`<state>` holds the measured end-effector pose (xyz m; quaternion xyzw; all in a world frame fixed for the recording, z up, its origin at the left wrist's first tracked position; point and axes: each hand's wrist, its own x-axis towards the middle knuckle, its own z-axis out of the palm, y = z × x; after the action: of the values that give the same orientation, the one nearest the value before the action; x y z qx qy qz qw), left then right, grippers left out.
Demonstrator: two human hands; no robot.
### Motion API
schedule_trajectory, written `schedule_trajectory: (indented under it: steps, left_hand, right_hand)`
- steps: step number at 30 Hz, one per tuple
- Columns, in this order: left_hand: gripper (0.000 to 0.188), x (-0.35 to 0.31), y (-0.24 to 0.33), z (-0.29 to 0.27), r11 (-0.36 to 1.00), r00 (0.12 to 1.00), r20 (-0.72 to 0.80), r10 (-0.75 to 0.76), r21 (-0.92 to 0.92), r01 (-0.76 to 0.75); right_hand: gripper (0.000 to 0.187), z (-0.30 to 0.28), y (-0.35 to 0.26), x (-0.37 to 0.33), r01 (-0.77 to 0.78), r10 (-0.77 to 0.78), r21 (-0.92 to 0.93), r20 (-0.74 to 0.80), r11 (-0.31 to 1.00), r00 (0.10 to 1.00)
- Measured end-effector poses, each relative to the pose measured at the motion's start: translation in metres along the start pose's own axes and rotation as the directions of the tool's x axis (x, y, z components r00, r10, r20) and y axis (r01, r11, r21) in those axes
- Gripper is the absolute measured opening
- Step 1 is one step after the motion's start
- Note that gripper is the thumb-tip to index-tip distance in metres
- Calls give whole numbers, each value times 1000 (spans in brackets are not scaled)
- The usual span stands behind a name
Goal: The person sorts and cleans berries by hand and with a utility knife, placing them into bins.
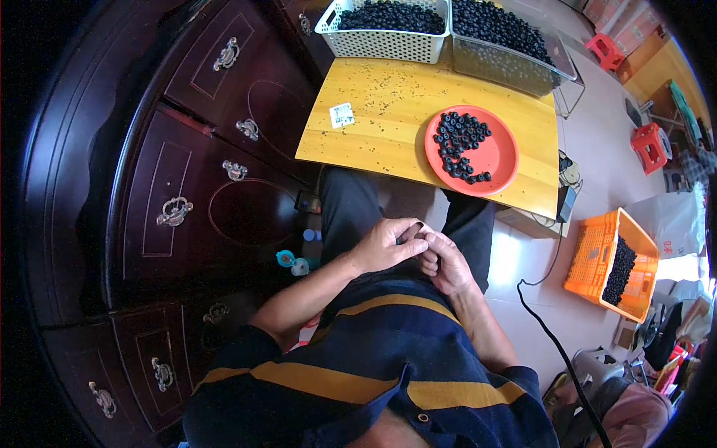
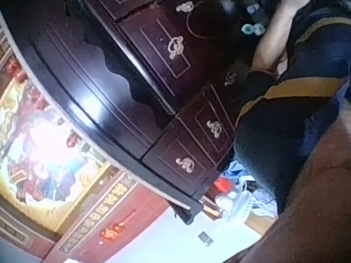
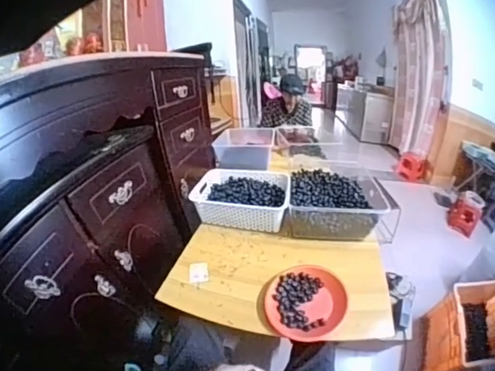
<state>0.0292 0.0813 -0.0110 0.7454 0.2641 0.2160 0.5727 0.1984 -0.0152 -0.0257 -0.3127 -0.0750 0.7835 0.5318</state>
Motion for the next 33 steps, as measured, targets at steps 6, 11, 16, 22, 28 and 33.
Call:
schedule_trajectory:
  steps: [6, 11, 16, 22, 28, 33]
  left_hand:
    - [21, 0, 6, 11, 980, 995, -89, -50, -195, 32]
    - [27, -2, 11, 17, 997, 979, -190, 72, 8, -72]
    - [27, -5, 16, 8, 995, 987, -125, 96, -4, -97]
    - [17, -5, 22, 15, 980, 951, -239, 195, 94, -177]
    - [14, -5, 20, 13, 975, 941, -266, 210, 131, -181]
    - [25, -3, 32, -7, 973, 979, -160, 124, 214, -88]
  right_hand:
    - [23, -2, 7, 2, 73, -73, 31, -15, 997, 997]
    - [23, -6, 9, 0, 5, -8, 166, 14, 986, 1000]
    - [25, -9, 6, 2, 45, -50, 40, 144, 998, 988]
    - [26, -10, 12, 3, 40, -53, 160, 83, 986, 995]
    - [24, -7, 11, -1, 82, -89, 180, 28, 980, 996]
    - [27, -15, 13, 1, 108, -130, 160, 133, 981, 983]
